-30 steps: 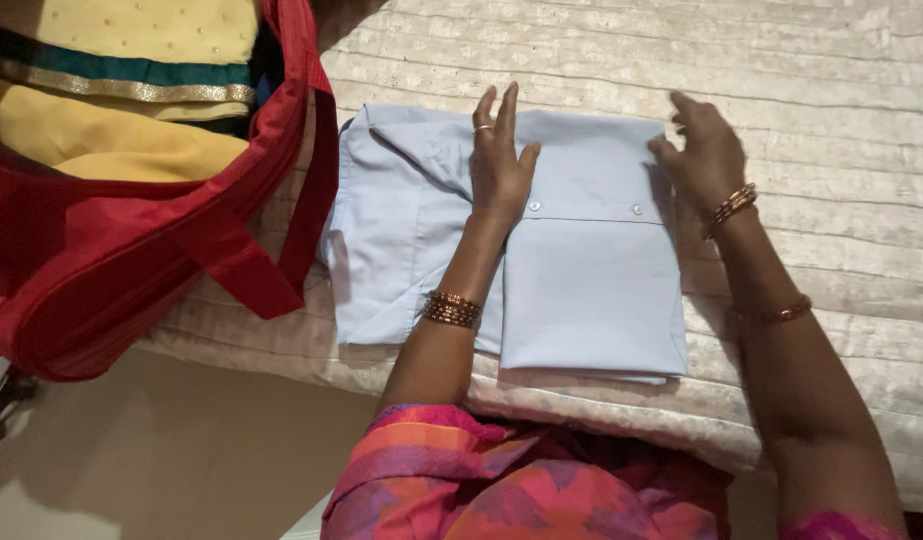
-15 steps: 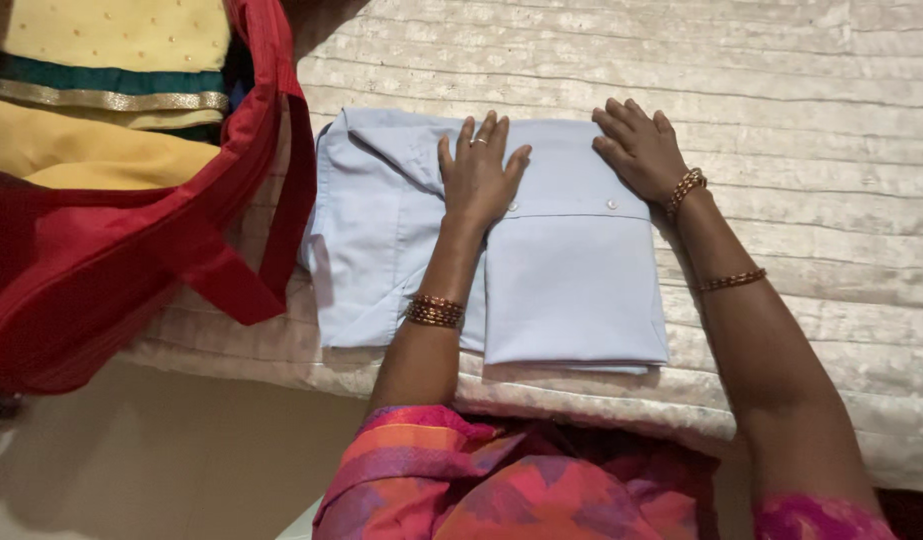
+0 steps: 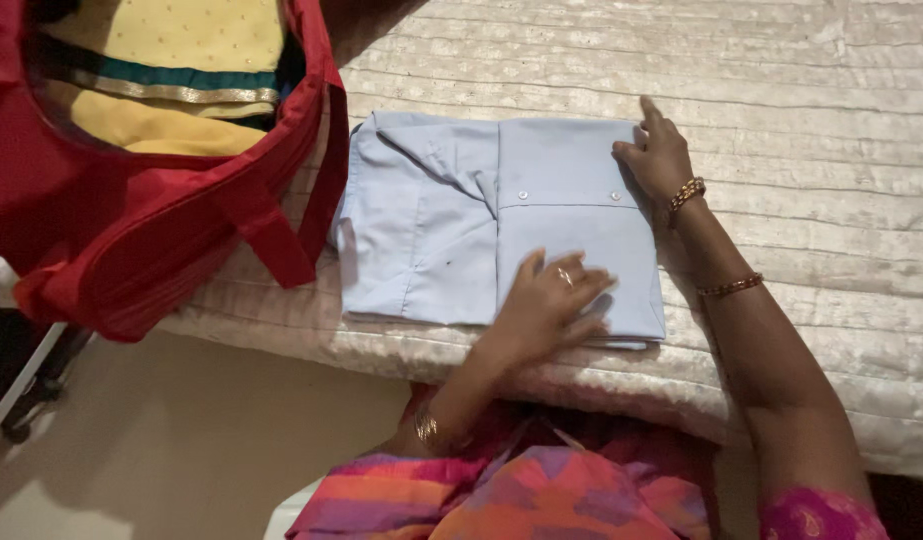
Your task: The person folds a light blue button-down shirt and a grey garment by hand on a bed and places the shirt into a red bag.
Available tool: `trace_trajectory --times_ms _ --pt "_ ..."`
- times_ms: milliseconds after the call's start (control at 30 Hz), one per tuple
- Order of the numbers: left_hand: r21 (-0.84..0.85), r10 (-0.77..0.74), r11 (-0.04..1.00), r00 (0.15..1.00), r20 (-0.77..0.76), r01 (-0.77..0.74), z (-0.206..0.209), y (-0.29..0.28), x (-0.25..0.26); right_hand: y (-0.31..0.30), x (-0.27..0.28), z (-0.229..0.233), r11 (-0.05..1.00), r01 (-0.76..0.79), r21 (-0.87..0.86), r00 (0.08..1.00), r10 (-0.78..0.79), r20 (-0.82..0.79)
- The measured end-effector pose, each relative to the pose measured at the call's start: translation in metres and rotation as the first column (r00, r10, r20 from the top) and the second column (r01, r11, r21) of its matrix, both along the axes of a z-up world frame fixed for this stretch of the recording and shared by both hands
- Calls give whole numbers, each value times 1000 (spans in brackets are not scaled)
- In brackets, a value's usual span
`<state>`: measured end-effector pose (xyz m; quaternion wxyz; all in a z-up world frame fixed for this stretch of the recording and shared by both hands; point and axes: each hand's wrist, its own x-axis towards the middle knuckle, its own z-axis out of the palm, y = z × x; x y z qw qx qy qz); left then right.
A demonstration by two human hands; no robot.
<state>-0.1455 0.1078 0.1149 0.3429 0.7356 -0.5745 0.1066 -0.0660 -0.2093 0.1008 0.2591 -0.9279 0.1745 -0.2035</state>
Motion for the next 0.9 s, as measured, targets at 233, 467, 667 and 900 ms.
trace_trajectory --times_ms 233,467,667,900 --pt "108 58 992 991 122 -71 -22 11 -34 -13 -1 -14 824 -67 563 996 18 93" --pt "119 -46 992 989 144 29 -36 -20 -55 -71 -61 -24 721 -223 657 905 -98 414" --pt "136 -88 988 988 127 71 -35 -25 -75 -64 -171 -19 956 247 159 941 -276 194" --pt "94 40 994 981 189 -59 -49 -9 -68 -5 -234 1 953 -87 -289 993 107 54"
